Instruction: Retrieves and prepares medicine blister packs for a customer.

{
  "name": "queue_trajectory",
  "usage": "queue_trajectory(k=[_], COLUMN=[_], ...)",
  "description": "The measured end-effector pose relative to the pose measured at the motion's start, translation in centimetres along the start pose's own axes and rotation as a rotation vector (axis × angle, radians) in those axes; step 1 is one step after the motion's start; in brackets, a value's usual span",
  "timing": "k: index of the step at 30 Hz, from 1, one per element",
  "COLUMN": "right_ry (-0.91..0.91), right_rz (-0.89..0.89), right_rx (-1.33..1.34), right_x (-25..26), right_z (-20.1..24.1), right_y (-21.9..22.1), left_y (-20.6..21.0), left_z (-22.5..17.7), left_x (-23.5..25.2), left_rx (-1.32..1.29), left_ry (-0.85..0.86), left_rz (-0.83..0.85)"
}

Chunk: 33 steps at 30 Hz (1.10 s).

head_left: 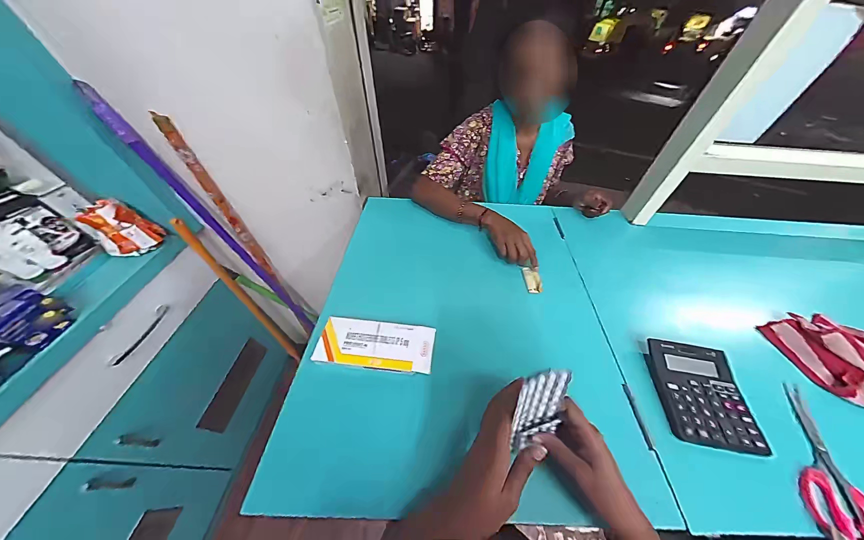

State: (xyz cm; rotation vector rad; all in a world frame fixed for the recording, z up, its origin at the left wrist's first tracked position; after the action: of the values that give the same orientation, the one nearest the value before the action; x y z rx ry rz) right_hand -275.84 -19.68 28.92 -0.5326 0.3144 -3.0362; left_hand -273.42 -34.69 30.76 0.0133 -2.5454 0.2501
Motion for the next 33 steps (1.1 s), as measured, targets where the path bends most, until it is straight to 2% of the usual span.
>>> queue_trajectory(k=[4, 5, 7, 9, 12, 14, 19, 22, 25, 29, 33], right_ry=[0.289, 0.344, 0.382, 0.359, 0.391, 0.456, 0.507, 0.397, 0.234, 0.065, 0.037], right_rz=[-0.166, -0.215, -0.254, -0.257, -0.294, -0.324, -0.341, -0.345, -0.317, -0.275, -0.216], right_rx=[0.145, 0.129, 0.068, 0.031, 0.079, 0.146, 0.205, 0.204, 0.152, 0.065, 0.118], right_x=[0.0, -0.1, 0.0, 0.1, 0.2, -0.2, -0.4, 0.4, 1.2, 2.0, 2.1], right_z=[-0.4, -0.7, -0.8, -0.3, 0.2, -0.2, 0.7, 3.5, 6.3, 9.1, 10.2], right_y=[-2.0, -2.6, -3.6, -4.1, -3.9, -3.6, -3.2, -3.5, -3.6, -3.3, -3.1], left_y=[-6.3, -8.3, -11.7, -13.7, -14.6, -14.7, -14.8, -14.0, -13.1, -13.0, -13.0], left_z=[0.4, 1.2, 3.5, 6.4, 8.4, 7.6, 2.5, 0.2, -1.4, -1.8, -2.0], left_x=[4.6, 5.8, 7.5, 7.6, 7.7, 8.3, 9.1, 8.6, 7.9, 7.4, 6.8], left_rx=[0.495, 0.627, 0.815, 0.917, 0.899, 0.859, 0.499, 0.285, 0.184, 0.030, 0.055], left_ry=[0.057, 0.005, -0.208, -0.392, -0.367, -0.313, -0.151, 0.011, 0.140, 0.193, 0.258], left_rz=[0.134, 0.222, 0.424, 0.594, 0.674, 0.646, 0.320, 0.298, 0.322, 0.262, 0.178])
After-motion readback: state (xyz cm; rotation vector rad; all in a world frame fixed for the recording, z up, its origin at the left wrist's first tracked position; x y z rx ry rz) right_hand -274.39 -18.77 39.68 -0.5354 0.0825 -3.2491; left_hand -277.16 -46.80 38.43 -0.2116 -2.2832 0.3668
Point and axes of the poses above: each hand's wrist, its own x-axis towards the middle knuckle, its own y-axis out of the palm, z = x × y, the point moved 7 cm from there along x, towards the middle knuckle, and after that the axes turned 11 degrees about -z, right-handed, at the moved point
